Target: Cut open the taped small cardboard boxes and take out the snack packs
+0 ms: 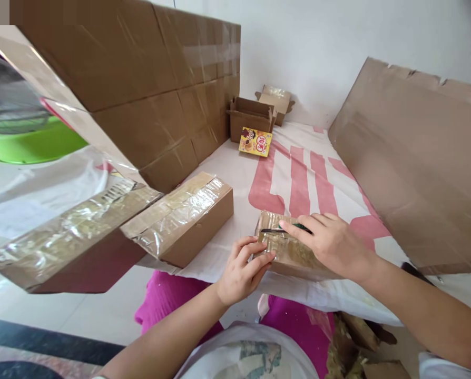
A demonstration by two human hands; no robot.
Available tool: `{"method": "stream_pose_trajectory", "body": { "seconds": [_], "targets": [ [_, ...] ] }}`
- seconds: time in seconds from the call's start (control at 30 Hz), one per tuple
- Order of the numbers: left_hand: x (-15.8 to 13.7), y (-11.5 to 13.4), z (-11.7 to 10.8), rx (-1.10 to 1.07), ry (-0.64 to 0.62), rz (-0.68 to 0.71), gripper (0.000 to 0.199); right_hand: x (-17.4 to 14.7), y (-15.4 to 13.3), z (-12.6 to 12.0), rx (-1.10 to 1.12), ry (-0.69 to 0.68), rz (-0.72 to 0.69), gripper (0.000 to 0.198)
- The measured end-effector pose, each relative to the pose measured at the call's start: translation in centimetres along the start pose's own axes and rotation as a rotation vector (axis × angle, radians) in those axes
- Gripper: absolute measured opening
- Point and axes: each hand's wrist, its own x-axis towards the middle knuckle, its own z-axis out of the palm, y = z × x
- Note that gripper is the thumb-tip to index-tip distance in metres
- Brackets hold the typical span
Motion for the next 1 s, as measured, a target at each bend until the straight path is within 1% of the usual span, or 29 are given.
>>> {"method": "stream_pose_trajectory", "body": {
  "seconds": [0.13,0.2,0.4,0.53,0.63,0.73,0.77,0.83,0.9,0.93,1.0],
  "targets": [
    [0.1,0.0,-0.1,0.008,-0.017,0.019,0.034,-1.9,1.0,-0.7,-0.011,-0.111,-0.054,0.046],
    [0.2,0.2,0.0,0.009,-0.027,0.02,0.035,-3.6,1.6,-1.5,-0.007,-0.162,-0.041,0.049],
    [0.6,0.2,0.1,0.023,-0.024,0.018,0.035,-9.6,3.8,-4.0,-0.039,-0.305,0.088,0.054],
    [0.8,0.2,-0.1,0.035,-0.043,0.025,0.033,-13.5,4.8,-4.7,-0.012,-0.337,0.184,0.058],
    [1.5,0.5,-0.7,0.044,-0.083,0.024,0.027,-15.7,5.0,-4.8,0.012,-0.318,0.283,0.052],
    [2.9,0.7,-1.4,0.088,-0.163,0.006,0.021,-16.9,4.9,-4.5,0.075,-0.253,0.377,0.042],
    [3.6,0.7,-1.6,0.124,-0.196,-0.012,0.024,-17.1,4.8,-4.3,0.107,-0.226,0.425,0.039],
    [4.8,0.5,-1.6,0.204,-0.274,-0.058,0.037,-17.4,4.6,-3.6,0.185,-0.171,0.564,0.038],
    [5.7,0.2,-1.5,0.246,-0.348,-0.1,0.047,-17.6,4.5,-2.3,0.269,-0.098,0.737,0.042],
    [5.9,0.1,-1.4,0.243,-0.368,-0.108,0.05,-17.8,4.4,-1.3,0.304,-0.057,0.819,0.044],
    [5.9,0.2,-1.3,0.198,-0.36,-0.104,0.049,-18.3,4.1,1.3,0.372,-0.012,0.943,0.047]
  ]
}}
